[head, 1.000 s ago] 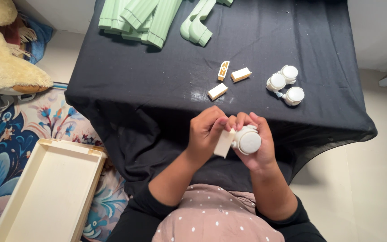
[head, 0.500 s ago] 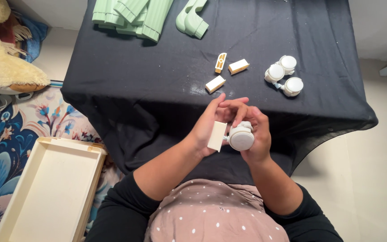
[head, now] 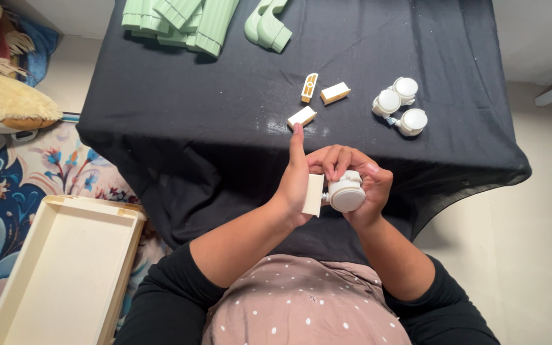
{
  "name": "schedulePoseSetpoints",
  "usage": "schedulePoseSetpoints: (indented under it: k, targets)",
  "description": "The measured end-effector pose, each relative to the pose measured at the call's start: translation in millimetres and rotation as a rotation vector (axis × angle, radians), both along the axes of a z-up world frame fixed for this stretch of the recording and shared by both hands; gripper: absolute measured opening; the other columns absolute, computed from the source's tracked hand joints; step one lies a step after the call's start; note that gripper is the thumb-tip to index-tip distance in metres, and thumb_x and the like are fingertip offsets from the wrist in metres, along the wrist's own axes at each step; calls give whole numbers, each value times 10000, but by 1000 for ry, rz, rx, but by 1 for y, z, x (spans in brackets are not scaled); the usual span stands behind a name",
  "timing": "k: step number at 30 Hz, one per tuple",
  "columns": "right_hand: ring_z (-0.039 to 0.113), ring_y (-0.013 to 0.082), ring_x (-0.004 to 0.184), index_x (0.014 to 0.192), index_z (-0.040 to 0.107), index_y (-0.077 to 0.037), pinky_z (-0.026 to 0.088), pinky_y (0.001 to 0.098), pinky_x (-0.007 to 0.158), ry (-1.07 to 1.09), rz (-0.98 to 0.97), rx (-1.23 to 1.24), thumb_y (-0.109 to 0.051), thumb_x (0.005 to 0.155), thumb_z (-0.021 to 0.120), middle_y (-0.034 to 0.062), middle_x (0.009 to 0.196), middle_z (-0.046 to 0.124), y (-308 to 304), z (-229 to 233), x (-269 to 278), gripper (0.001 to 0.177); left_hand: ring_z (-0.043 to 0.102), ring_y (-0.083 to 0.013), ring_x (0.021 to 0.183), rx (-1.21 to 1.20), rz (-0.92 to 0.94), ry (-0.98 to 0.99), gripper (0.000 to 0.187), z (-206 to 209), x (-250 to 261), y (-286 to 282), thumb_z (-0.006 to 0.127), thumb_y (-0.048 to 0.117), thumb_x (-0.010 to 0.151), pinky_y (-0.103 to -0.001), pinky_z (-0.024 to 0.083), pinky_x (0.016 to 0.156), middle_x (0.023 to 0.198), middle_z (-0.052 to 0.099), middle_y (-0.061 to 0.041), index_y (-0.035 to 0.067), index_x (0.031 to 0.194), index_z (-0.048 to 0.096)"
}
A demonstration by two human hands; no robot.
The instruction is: The person assembles a rectangular tray by attaching green handles to a beige tray base. They then attach small white circular components to rectangular wooden blocks and place the assembled parts into the tray.
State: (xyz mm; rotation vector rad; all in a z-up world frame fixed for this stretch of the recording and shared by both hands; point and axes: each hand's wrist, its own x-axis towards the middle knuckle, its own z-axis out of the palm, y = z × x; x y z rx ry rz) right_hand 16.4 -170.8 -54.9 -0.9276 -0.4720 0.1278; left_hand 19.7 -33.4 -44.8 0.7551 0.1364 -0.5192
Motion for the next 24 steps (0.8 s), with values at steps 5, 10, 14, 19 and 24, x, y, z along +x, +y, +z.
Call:
schedulePoseSetpoints:
  k: [5,10,14,19,24]
  targets:
    - [484,222,876,812,500,-44,419,341,848,55,-22,-18,-464,965,374,113,884,541,-1,-4,-2,464,569,-150,728,77,3,13,873,-4,2,-5,138,788,937,-300,479,643,790,630,-81,86,881,654]
    - [486,223,869,798,512,-38,426,339,842,67,-45,-38,-435,970,362,119,864,550,-2,-4,-3,458,551,-142,731,-35,46,-150,825,-9,2,-8,167,746,1104,-262,462,680,789,602,-60,74,842,568]
    - [482,219,858,793,512,-37,422,338,818,74,-69,-48,-421,975,371,119,862,547,-3,-7,-3,448,586,-145,737,51,23,-51,802,-13,3,-8,163,693,1015,-260,480,692,779,636,-67,63,863,636]
    - [487,216,836,793,515,-33,429,344,797,96,-91,-57,-421,983,357,107,857,538,-6,-16,0,460,581,-144,746,-29,28,-123,783,-20,9,-11,183,694,1084,-267,479,693,802,624,-63,71,869,605]
    - [542,246,840,790,536,-24,458,364,830,50,-112,37,-440,1042,297,125,835,551,-2,-22,20,542,661,-156,965,-60,-48,21,785,-16,25,-6,162,702,1009,-286,526,870,1038,679,-79,72,1156,607]
